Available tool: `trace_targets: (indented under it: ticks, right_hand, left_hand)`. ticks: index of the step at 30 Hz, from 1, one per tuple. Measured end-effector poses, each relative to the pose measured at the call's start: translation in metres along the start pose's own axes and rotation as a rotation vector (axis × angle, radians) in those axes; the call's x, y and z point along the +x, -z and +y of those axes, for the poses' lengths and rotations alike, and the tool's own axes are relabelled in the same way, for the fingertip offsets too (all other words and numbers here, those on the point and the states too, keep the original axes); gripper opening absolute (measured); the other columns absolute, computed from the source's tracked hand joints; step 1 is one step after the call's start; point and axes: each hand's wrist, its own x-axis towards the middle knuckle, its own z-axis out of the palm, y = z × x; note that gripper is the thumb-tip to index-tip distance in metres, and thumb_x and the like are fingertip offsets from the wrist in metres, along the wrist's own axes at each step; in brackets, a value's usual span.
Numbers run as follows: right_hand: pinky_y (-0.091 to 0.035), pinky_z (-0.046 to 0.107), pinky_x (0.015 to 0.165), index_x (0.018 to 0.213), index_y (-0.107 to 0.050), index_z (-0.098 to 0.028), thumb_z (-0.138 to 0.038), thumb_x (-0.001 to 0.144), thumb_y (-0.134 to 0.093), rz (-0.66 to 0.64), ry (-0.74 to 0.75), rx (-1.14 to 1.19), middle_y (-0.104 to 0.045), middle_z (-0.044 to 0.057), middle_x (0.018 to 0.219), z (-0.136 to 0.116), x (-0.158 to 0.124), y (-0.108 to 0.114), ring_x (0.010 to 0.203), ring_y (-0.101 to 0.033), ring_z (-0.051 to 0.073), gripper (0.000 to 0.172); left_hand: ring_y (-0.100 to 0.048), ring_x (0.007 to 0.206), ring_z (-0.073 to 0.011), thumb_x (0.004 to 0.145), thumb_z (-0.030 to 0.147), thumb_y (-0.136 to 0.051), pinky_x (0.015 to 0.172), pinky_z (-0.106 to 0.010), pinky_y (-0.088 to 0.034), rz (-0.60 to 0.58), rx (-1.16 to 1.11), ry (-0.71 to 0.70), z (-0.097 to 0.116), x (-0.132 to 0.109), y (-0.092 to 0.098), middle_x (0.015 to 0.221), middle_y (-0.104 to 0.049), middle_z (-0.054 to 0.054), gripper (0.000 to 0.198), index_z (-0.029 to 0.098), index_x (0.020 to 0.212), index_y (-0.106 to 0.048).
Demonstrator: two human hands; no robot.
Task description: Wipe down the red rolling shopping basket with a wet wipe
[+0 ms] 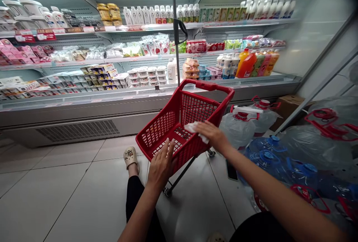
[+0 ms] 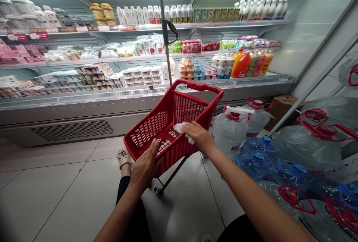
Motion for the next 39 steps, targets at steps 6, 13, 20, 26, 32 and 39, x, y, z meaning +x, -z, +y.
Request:
trace_targets:
  ticks: [6,13,20,26,32,39]
  right_hand:
    - [-0.037,0.048,0.125,0.143,-0.063,-0.027,-0.004,0.098,-0.042,0.112,-0.256,-0.003,-0.060,0.005,0.149,0.040,0.006,0.010,0.143,-0.052,0.020,0.055]
    - [-0.040,0.047,0.125,0.152,-0.053,-0.031,-0.007,0.100,-0.046,0.056,-0.093,0.187,-0.059,0.003,0.151,-0.081,0.001,-0.035,0.144,-0.051,0.019,0.058]
    - [-0.041,0.042,0.124,0.152,-0.053,-0.026,-0.011,0.105,-0.046,-0.024,0.156,0.211,-0.061,0.003,0.149,-0.074,-0.001,-0.027,0.143,-0.051,0.017,0.049]
    - [-0.039,0.049,0.124,0.145,-0.060,-0.031,-0.006,0.100,-0.045,-0.020,-0.093,0.152,-0.062,0.003,0.148,-0.001,0.013,-0.014,0.142,-0.053,0.018,0.053]
    - [-0.041,0.049,0.123,0.148,-0.058,-0.030,-0.007,0.099,-0.048,-0.001,-0.091,0.222,-0.061,0.005,0.149,-0.068,0.009,-0.036,0.141,-0.054,0.020,0.055]
    - [-0.043,0.047,0.122,0.153,-0.050,-0.034,-0.011,0.103,-0.047,-0.079,0.030,0.284,-0.061,0.002,0.149,-0.091,-0.007,-0.030,0.142,-0.052,0.018,0.056]
  left_hand:
    - [-0.070,0.120,-0.0285,0.107,0.029,-0.043,0.080,-0.035,-0.062,-0.084,-0.013,0.067,0.018,0.007,0.001,0.170,-0.022,-0.015,0.074,0.030,0.168,-0.002]
    - [-0.064,0.129,-0.0329,0.106,0.032,-0.045,0.086,-0.040,-0.063,-0.069,-0.028,0.096,0.023,0.013,0.001,0.172,-0.014,-0.016,0.075,0.032,0.167,-0.001]
    - [-0.063,0.131,-0.0327,0.108,0.034,-0.042,0.080,-0.038,-0.064,-0.050,0.021,0.103,0.022,-0.002,0.009,0.171,-0.018,-0.017,0.076,0.031,0.167,0.004]
    - [-0.058,0.137,-0.0303,0.107,0.030,-0.041,0.089,-0.038,-0.063,-0.037,-0.030,0.124,0.025,-0.002,0.007,0.170,-0.024,-0.013,0.075,0.028,0.167,0.004]
    - [-0.042,0.150,-0.0333,0.105,0.028,-0.047,0.108,-0.048,-0.053,0.009,-0.047,0.192,0.039,0.011,-0.011,0.170,-0.028,-0.013,0.079,0.029,0.168,0.001]
    - [-0.022,0.159,-0.0331,0.095,0.023,-0.060,0.120,-0.053,-0.041,-0.025,-0.297,0.043,0.034,0.017,0.000,0.174,-0.011,-0.018,0.099,0.022,0.167,0.007]
